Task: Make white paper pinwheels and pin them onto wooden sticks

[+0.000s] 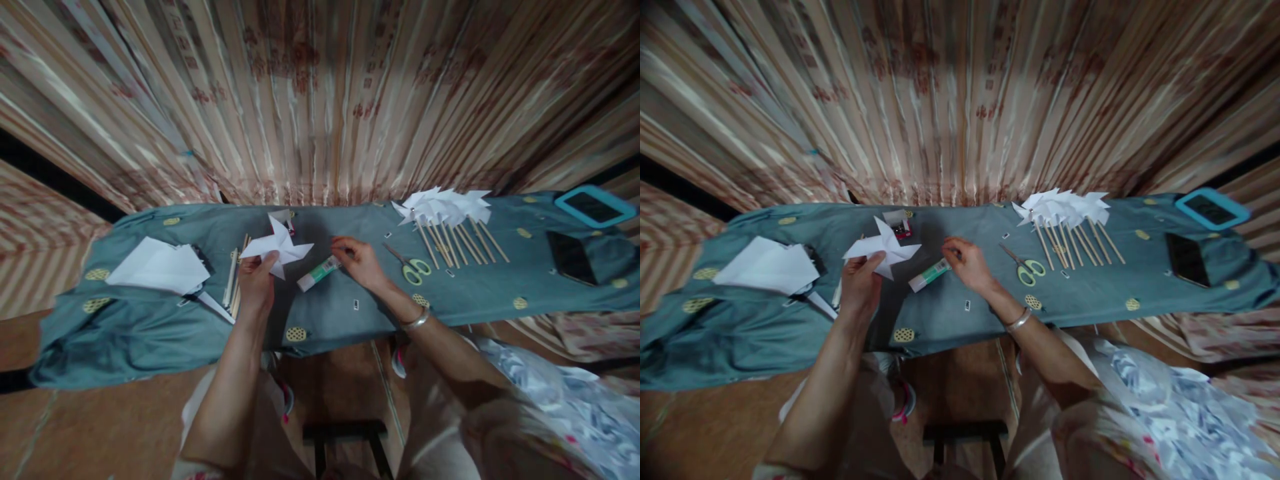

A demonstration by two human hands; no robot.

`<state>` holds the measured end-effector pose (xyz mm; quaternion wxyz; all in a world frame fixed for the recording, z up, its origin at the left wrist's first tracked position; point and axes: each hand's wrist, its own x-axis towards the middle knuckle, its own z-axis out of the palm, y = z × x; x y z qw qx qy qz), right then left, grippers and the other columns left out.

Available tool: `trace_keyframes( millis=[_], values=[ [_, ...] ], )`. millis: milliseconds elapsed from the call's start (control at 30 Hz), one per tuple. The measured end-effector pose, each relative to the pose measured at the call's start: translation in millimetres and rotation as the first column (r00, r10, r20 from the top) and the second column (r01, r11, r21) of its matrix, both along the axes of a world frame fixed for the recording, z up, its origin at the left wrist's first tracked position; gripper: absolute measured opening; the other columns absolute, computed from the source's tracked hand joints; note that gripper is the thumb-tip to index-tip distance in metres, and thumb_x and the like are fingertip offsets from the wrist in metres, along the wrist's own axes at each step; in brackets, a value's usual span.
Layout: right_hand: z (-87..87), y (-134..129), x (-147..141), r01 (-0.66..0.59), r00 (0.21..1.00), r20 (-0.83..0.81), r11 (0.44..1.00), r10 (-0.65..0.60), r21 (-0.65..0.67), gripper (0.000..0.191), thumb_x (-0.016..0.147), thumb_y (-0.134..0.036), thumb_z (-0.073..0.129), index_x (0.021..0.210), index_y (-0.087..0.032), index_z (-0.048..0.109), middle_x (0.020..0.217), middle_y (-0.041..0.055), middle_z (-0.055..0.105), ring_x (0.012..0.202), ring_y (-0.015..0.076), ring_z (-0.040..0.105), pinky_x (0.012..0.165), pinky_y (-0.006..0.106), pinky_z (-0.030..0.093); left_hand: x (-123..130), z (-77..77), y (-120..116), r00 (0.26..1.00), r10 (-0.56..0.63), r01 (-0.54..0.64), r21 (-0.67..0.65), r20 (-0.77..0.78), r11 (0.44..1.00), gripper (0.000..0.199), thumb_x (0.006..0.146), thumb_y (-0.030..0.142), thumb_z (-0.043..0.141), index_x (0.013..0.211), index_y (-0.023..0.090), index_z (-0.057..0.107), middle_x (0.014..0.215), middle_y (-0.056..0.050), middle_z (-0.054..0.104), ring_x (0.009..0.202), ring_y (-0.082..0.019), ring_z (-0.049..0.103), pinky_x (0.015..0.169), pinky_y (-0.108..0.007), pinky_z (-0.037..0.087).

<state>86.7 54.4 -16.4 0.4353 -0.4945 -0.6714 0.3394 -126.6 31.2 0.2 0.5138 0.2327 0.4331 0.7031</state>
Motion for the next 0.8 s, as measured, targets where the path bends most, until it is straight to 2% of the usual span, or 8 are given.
trace_keyframes(
  millis=[67, 167, 233, 333, 433, 533, 700, 800],
  values=[
    [5.0, 19.9, -16.1, -0.068, 0.986, 0.156, 0.993, 0.053, 0.093, 0.013, 0.085, -0.026, 0.060, 0.087, -0.024, 0.073, 0.114, 0.0067, 0.072, 0.109, 0.0234, 0.066, 0.102, 0.041, 0.047, -9.4, 4.0, 4.4, 0.997, 0.068, -0.068, -0.016, 0.022, 0.998, 0.030, 0.042, 0.022, 0.089, 0.064, 0.018, 0.069, 0.067, 0.003, 0.071, 0.065, -0.013, 0.064, 0.072, -0.026, 0.053],
    [14.0, 53.8, -46.9, -0.185, 0.913, 0.396, 0.964, 0.096, 0.191, 0.017, 0.086, -0.017, 0.057, 0.091, -0.021, 0.073, 0.126, 0.0103, 0.067, 0.124, 0.0251, 0.057, 0.110, 0.043, 0.041, -20.0, 10.9, 9.6, 0.988, 0.154, -0.154, -0.007, 0.029, 0.988, 0.030, 0.040, 0.022, 0.088, 0.061, 0.019, 0.067, 0.064, 0.003, 0.070, 0.062, -0.015, 0.065, 0.075, -0.031, 0.056],
    [18.3, 75.1, -68.3, -0.259, 0.830, 0.549, 0.942, 0.104, 0.213, 0.020, 0.087, -0.013, 0.054, 0.089, -0.017, 0.073, 0.128, 0.0141, 0.065, 0.126, 0.0267, 0.054, 0.112, 0.044, 0.039, -24.8, 14.6, 10.8, 0.984, 0.176, -0.176, -0.003, 0.029, 0.984, 0.029, 0.040, 0.022, 0.086, 0.062, 0.019, 0.067, 0.064, 0.003, 0.070, 0.063, -0.017, 0.066, 0.077, -0.034, 0.057],
    [18.8, 99.4, -93.8, -0.318, 0.696, 0.714, 0.924, 0.076, 0.212, 0.023, 0.088, -0.011, 0.051, 0.087, -0.011, 0.075, 0.121, 0.0199, 0.064, 0.125, 0.0291, 0.051, 0.113, 0.044, 0.036, -29.9, 16.7, 9.8, 0.981, 0.190, -0.190, -0.012, 0.023, 0.982, 0.027, 0.042, 0.021, 0.085, 0.063, 0.020, 0.067, 0.066, 0.003, 0.071, 0.065, -0.019, 0.068, 0.077, -0.036, 0.057],
    [13.7, 112.6, -107.1, -0.349, 0.607, 0.792, 0.919, 0.070, 0.186, 0.020, 0.084, -0.012, 0.056, 0.091, -0.011, 0.075, 0.119, 0.0197, 0.064, 0.125, 0.0309, 0.048, 0.108, 0.046, 0.038, -34.0, 15.3, 7.9, 0.980, 0.199, -0.198, -0.030, 0.008, 0.980, 0.028, 0.042, 0.022, 0.084, 0.063, 0.019, 0.066, 0.065, 0.003, 0.071, 0.065, -0.019, 0.068, 0.077, -0.036, 0.057],
    [9.8, 117.5, -111.6, -0.361, 0.549, 0.832, 0.920, 0.076, 0.154, 0.018, 0.082, -0.013, 0.059, 0.091, -0.012, 0.075, 0.117, 0.0171, 0.065, 0.121, 0.0301, 0.048, 0.103, 0.044, 0.039, -37.0, 13.5, 7.2, 0.982, 0.186, -0.187, -0.033, -0.021, 0.982, 0.028, 0.044, 0.024, 0.084, 0.063, 0.019, 0.064, 0.063, 0.003, 0.070, 0.067, -0.019, 0.068, 0.078, -0.036, 0.057],
    [14.8, 116.9, -115.4, -0.349, 0.500, 0.861, 0.931, 0.091, 0.103, 0.021, 0.082, -0.011, 0.057, 0.093, -0.009, 0.074, 0.115, 0.0188, 0.065, 0.120, 0.0308, 0.050, 0.099, 0.042, 0.041, -37.3, 14.4, 7.1, 0.986, 0.167, -0.167, 0.001, -0.013, 0.986, 0.028, 0.044, 0.022, 0.084, 0.064, 0.018, 0.066, 0.064, 0.002, 0.070, 0.072, -0.019, 0.069, 0.081, -0.036, 0.056],
    [19.6, 115.0, -120.0, -0.343, 0.480, 0.870, 0.937, 0.109, 0.072, 0.023, 0.084, -0.011, 0.055, 0.097, -0.008, 0.074, 0.121, 0.0204, 0.063, 0.126, 0.0329, 0.048, 0.101, 0.044, 0.042, -36.1, 13.8, 7.1, 0.985, 0.170, -0.171, 0.012, 0.028, 0.985, 0.028, 0.043, 0.020, 0.085, 0.065, 0.017, 0.067, 0.065, 0.002, 0.071, 0.070, -0.018, 0.068, 0.081, -0.035, 0.055]
  ],
)
